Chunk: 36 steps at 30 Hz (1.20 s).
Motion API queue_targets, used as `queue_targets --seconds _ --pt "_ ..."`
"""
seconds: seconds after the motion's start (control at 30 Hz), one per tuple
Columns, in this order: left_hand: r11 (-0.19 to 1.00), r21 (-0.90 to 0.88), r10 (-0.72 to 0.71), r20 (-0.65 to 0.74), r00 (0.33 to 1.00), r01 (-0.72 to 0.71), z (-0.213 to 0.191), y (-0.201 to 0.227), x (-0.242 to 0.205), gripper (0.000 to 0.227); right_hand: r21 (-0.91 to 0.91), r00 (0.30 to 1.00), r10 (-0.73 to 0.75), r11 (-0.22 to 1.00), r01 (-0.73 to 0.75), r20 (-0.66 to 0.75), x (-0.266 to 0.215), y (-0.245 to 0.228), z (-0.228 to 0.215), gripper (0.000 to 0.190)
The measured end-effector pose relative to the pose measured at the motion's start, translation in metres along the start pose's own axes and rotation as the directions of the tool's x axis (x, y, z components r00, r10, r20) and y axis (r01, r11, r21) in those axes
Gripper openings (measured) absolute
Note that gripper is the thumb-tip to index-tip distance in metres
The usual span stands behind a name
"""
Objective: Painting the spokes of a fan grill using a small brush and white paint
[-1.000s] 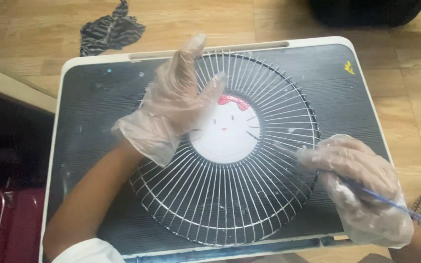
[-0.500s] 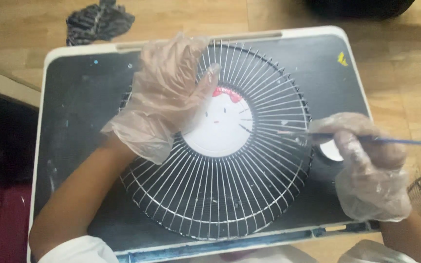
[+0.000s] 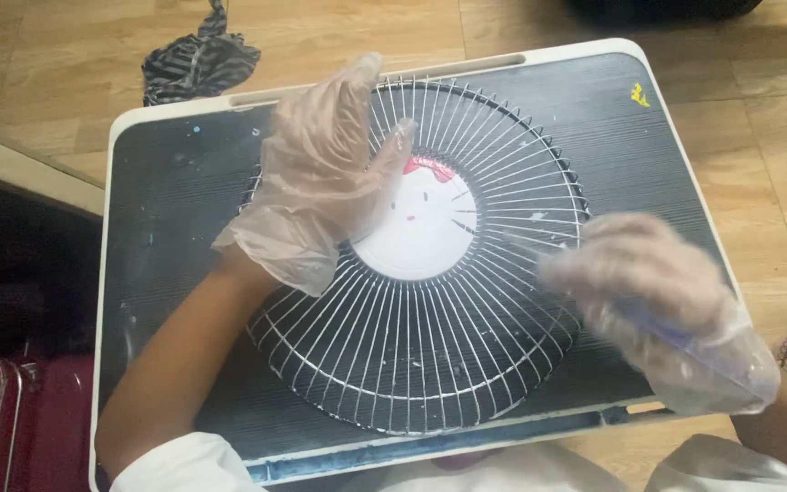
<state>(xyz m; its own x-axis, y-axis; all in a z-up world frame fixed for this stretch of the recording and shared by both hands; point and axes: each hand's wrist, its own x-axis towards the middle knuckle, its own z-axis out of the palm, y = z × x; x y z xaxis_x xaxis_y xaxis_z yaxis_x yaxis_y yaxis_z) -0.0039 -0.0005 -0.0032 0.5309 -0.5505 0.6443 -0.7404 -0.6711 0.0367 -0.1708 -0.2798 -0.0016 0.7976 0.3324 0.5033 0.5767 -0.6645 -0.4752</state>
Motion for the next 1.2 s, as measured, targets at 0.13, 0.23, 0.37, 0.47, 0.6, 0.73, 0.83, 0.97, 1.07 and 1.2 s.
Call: queue_targets --seconds 0.13,0.23,0.37,0.47,0.6,0.73,0.83,0.97,1.07,1.2 --pt "0.996 -0.036 -0.079 0.027 0.997 0.08 -0.006 0.008 0.007 0.056 0.158 0.99 -0.021 0.987 -0.001 0.141 0.003 -0.017 -0.008 0.017" --pt "0.982 -0.07 -0.166 0.093 0.982 0.173 -0.008 0.011 0.011 0.057 0.137 0.999 -0.011 0.991 0.004 0.052 0.01 -0.019 -0.01 0.018" --pt "0.971 -0.094 -0.198 0.2 0.96 0.22 -0.017 0.013 0.019 0.041 0.066 0.997 0.061 0.996 -0.065 0.054 0.01 -0.016 -0.016 0.023" --pt "0.944 -0.085 -0.285 0.277 0.918 0.319 -0.034 0.025 0.026 0.056 0.037 0.969 -0.243 0.97 0.242 0.052 0.009 -0.014 -0.008 0.014" --pt "0.962 -0.054 -0.249 0.219 0.943 0.267 -0.027 0.023 0.022 0.052 0.193 0.929 -0.284 0.951 0.242 0.236 0.016 -0.031 -0.028 0.016" --pt "0.981 0.008 -0.188 0.263 0.946 0.193 -0.021 0.021 0.024 0.045 0.027 0.97 -0.233 0.972 0.235 -0.062 0.01 -0.021 -0.022 0.015" --pt "0.965 0.054 -0.258 0.344 0.903 0.255 -0.016 0.024 0.029 0.044 0.068 0.974 -0.218 0.973 0.222 -0.068 0.011 -0.016 -0.03 0.036" --pt "0.984 0.004 -0.174 0.194 0.966 0.176 -0.004 0.013 0.023 0.042 0.239 0.964 -0.264 0.937 0.256 0.005 0.02 -0.016 -0.04 0.044" --pt "0.965 -0.004 -0.25 0.265 0.931 0.261 -0.012 0.02 0.029 0.04 0.265 0.979 -0.172 0.944 0.195 -0.11 0.027 -0.021 -0.045 0.03" --pt "0.945 0.037 -0.317 0.344 0.884 0.324 -0.026 0.032 0.046 0.044 0.198 0.989 -0.131 0.97 0.143 -0.073 0.024 -0.004 -0.039 0.045"
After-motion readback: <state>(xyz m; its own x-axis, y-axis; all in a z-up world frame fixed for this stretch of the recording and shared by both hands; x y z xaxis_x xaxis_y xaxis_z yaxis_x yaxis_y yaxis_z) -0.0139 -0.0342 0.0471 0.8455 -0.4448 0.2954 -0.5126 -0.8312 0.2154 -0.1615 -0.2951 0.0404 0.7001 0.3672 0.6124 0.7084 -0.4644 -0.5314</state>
